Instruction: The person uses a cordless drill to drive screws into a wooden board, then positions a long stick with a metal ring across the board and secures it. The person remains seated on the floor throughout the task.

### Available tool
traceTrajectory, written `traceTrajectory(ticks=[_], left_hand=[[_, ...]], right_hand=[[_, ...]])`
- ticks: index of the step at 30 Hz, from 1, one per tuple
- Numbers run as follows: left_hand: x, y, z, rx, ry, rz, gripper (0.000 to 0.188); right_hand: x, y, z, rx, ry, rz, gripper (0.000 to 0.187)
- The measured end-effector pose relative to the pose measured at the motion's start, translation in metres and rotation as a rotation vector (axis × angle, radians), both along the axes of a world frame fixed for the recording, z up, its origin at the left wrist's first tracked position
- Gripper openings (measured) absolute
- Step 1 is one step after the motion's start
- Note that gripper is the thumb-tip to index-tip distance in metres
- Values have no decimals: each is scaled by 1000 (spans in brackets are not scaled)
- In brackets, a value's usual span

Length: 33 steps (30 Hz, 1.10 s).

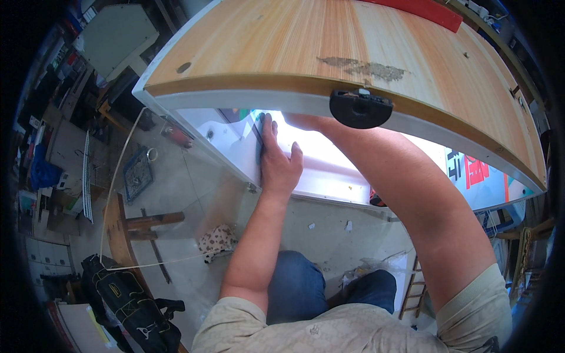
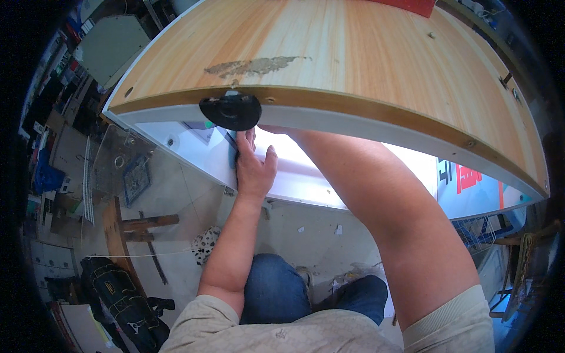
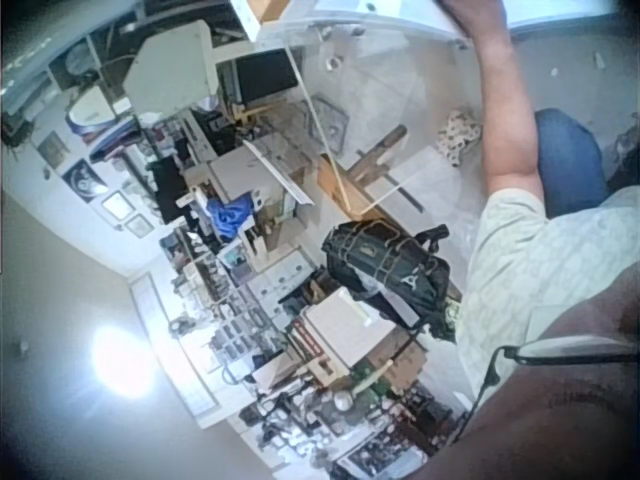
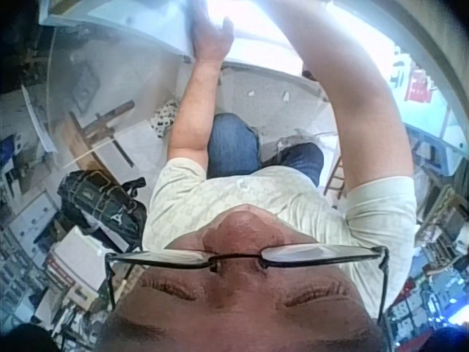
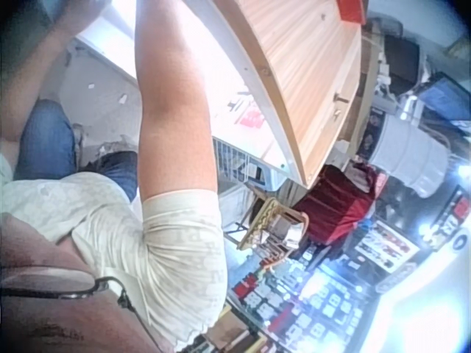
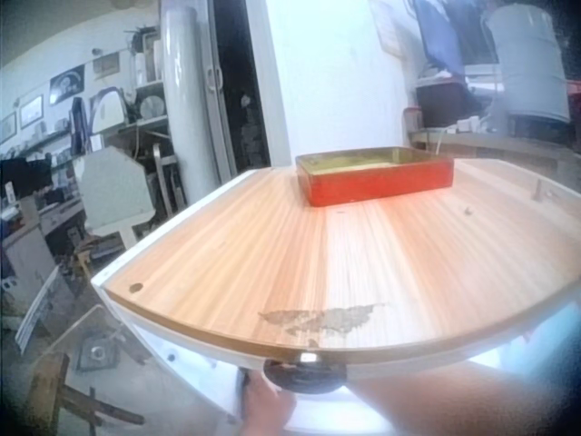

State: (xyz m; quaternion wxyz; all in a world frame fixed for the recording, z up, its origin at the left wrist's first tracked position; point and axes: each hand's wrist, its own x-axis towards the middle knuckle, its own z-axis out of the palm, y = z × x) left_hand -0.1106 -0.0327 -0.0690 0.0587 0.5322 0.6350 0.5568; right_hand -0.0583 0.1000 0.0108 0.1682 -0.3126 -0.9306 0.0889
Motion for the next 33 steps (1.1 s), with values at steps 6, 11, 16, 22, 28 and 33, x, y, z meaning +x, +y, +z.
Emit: traceTrajectory(ticks=[6,11,16,22,28,33], left_hand=[[0,-1,0,-39,-32,8,77],[1,-2,1,-56,-28,14,77],[1,-2,3,-56,-25,10,77],[3,-5,6,-105,-23,36,77],[3,-4,5,-211,51,127,79],[3,-5,0,-70,134,69,42]], right_hand=[[-1,0,-2,3,5,-11,23],[-1,0,-4,7,9,-22,22],[-1,0,-6,12,10,-36,22],[-5,5,-9,22,7,-47,21],[1,-14,7,128,-60,-2,21],[43,-80,20,392,117,236,48]])
